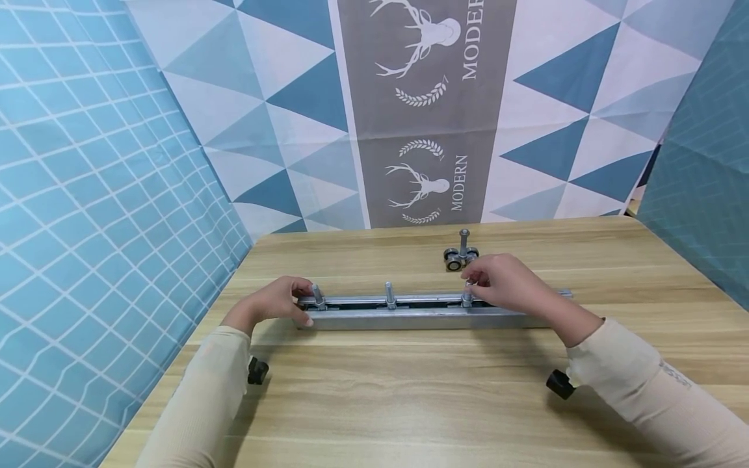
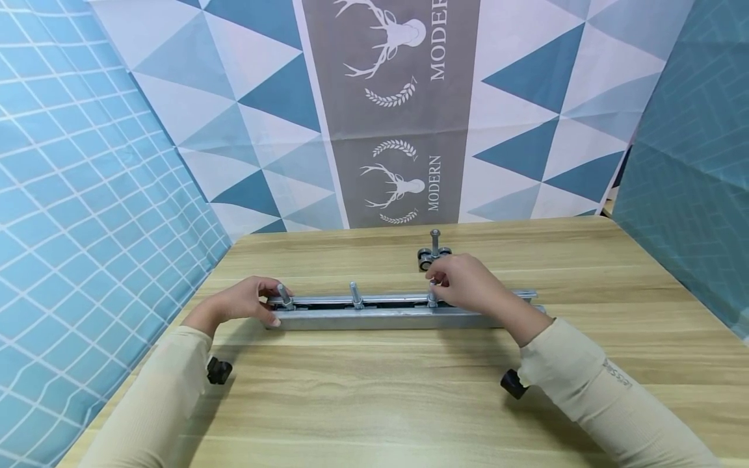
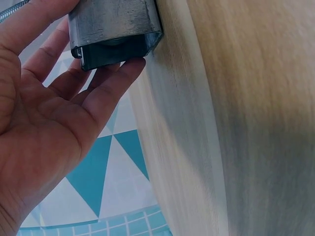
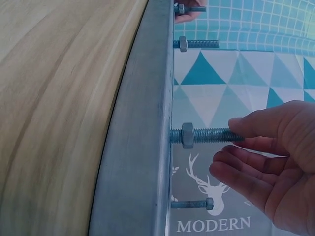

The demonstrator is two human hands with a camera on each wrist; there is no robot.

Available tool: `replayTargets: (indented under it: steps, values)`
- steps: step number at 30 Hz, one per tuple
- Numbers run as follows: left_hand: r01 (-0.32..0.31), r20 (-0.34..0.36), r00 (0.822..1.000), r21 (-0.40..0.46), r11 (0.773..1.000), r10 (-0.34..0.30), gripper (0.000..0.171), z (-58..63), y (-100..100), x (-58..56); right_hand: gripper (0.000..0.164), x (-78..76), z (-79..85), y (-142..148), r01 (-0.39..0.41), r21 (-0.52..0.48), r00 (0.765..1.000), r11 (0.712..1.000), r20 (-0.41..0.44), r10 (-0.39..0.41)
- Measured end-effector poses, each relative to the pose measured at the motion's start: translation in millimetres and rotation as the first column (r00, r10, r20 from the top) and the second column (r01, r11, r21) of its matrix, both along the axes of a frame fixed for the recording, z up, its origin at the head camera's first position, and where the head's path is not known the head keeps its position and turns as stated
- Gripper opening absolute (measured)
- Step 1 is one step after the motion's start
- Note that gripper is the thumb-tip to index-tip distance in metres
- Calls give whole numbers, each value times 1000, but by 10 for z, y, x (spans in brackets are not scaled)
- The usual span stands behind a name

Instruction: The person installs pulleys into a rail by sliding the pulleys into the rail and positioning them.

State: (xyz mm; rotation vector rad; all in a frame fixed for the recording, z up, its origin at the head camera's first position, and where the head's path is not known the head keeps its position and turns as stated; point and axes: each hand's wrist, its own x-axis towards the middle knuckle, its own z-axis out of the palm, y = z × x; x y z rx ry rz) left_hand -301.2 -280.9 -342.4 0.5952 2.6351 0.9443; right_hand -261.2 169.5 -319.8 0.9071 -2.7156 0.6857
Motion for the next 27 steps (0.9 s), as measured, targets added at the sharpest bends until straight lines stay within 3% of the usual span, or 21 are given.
replayTargets:
  steps: [7, 15, 19, 27]
  values:
    - [9, 2, 1000, 5, 1000, -9, 39, -11, -7, 5, 9, 3, 85, 56, -27, 40, 999, 999, -21, 28]
    - [10, -2, 1000, 8, 1000, -10, 39, -6, 2, 3, 20, -13, 279, 191, -128, 112, 992, 985, 12, 128]
    - [1, -1, 1000, 0, 1000, -1, 41, 9, 2, 8, 21, -85, 349, 267, -165, 128, 986, 978, 47, 160]
    - [-2, 7, 1000, 1, 1000, 2, 40, 6, 0, 13, 18, -330, 440, 272, -140, 241, 990, 960, 25, 138]
